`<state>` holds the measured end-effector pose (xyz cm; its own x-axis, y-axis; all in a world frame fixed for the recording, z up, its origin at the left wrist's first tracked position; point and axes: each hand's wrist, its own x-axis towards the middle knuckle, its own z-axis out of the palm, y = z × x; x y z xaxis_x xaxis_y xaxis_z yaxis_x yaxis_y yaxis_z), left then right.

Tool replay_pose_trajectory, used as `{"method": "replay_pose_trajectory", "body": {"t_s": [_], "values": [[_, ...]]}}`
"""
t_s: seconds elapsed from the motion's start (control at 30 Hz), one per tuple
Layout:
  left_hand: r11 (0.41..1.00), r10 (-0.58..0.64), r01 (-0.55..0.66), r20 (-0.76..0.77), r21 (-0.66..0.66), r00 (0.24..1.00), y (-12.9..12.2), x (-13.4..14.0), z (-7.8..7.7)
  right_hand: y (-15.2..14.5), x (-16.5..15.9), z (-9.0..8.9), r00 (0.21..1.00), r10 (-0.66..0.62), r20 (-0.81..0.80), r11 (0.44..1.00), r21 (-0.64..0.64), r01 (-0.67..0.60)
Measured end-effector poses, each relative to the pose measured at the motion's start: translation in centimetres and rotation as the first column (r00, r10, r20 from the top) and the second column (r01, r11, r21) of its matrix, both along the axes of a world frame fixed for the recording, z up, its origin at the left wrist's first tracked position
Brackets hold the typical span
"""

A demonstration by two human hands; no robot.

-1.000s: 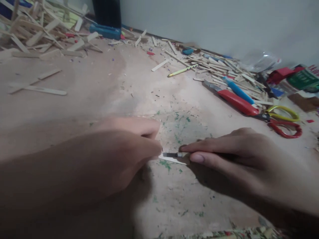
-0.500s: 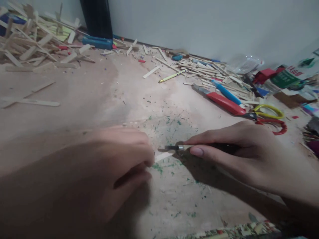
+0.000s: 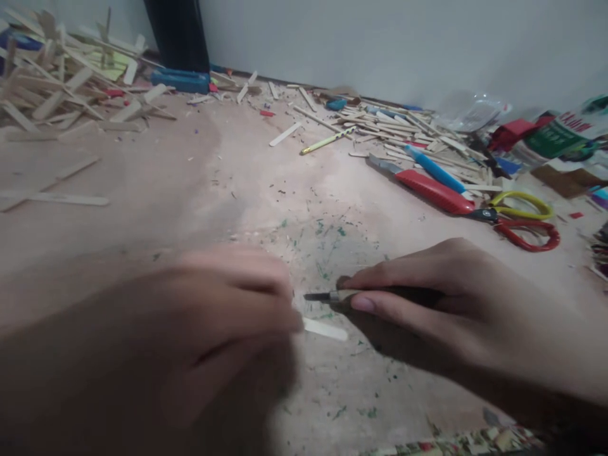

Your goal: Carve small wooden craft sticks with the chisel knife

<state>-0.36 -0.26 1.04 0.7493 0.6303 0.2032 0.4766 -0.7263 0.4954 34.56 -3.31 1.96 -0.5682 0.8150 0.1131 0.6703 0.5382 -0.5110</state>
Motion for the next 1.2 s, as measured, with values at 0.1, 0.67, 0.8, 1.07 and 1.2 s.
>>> {"method": "replay_pose_trajectory", "body": {"t_s": [0.1, 0.67, 0.8, 1.07, 1.2], "values": [[1.000, -0.015, 0.015, 0.031, 0.014, 0.999, 0.7, 0.0, -0.1, 0.6, -0.6, 0.7, 0.997, -0.006, -0.074, 0.996, -0.087, -0.001], [0.991, -0.134, 0.133, 0.068, 0.009, 0.989, 1.2, 0.7, -0.6, 1.1, -1.2, 1.3, 0.980, 0.193, -0.057, 0.978, -0.069, -0.196], [0.994, -0.110, 0.109, 0.027, 0.025, 0.994, 1.0, 0.8, -0.4, 1.0, -0.9, 1.1, 0.983, 0.174, -0.051, 0.982, -0.069, -0.178], [0.999, -0.044, 0.042, 0.114, 0.013, 0.993, 1.1, 1.8, -0.7, 0.1, -0.7, 1.5, 0.980, 0.197, 0.007, 0.980, 0.025, -0.197], [0.998, -0.060, 0.058, 0.143, 0.017, 0.988, 1.1, 1.9, -1.3, 0.0, -1.3, 2.1, 0.970, 0.238, 0.046, 0.969, 0.056, -0.240]]}}
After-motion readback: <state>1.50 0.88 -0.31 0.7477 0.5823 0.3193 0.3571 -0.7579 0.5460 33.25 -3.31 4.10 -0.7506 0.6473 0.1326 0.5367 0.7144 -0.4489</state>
